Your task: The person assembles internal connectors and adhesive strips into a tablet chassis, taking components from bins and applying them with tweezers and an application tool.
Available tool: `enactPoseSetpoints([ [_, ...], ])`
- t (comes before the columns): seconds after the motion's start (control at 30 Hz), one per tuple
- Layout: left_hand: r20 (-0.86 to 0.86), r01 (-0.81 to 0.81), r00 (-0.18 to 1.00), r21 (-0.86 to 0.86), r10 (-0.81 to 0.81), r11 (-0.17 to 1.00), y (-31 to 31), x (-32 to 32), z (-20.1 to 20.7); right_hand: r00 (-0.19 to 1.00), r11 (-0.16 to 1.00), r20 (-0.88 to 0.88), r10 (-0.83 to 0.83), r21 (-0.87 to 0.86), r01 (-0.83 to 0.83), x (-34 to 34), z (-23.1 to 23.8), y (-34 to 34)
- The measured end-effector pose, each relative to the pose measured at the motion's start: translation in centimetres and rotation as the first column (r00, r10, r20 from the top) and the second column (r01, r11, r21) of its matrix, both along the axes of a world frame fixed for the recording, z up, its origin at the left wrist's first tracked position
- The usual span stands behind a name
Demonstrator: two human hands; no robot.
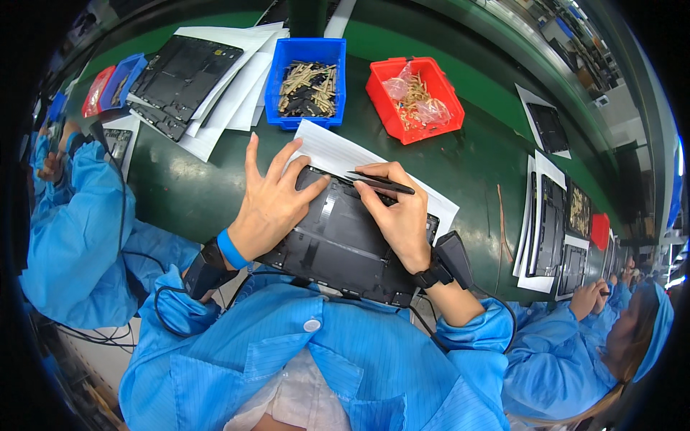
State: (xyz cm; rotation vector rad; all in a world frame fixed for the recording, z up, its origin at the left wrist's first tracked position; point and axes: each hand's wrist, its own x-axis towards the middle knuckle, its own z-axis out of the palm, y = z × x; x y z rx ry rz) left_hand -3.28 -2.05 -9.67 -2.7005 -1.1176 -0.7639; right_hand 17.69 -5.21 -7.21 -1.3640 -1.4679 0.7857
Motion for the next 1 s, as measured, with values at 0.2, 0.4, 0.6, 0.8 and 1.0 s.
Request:
enactPoseSetpoints([
  [0.2, 0.046, 0.030, 0.999, -0.054, -0.028, 0.998, 0.58, -0.71, 0.37, 0.998, 0.999, 0.052, 0.034, 0.001, -0.034, 0.59, -0.44, -0.30],
  [0.4, 0.026, 0.063, 0.998, -0.079, -0.061, 0.995, 0.59, -0.60, 0.22, 0.998, 1.000, 0.066, 0.009, -0.005, -0.009, 0.33, -0.58, -0.23],
  [0.6, 0.066, 0.070, 0.996, -0.139, -0.061, 0.988, 0.56, -0.63, 0.05, 0.993, 1.000, 0.113, 0.020, -0.001, -0.020, 0.20, -0.53, 0.01],
  [0.8, 0.089, 0.090, 0.993, -0.162, -0.076, 0.983, 0.56, -0.66, 0.33, 0.991, 0.999, 0.130, 0.010, 0.038, -0.015, 0.20, -0.65, 0.12],
  [1.0, 0.106, 0.111, 0.990, -0.162, -0.094, 0.981, 0.67, -0.54, 0.11, 0.990, 0.999, 0.143, -0.004, 0.040, -0.001, 0.11, -0.83, 0.09],
])
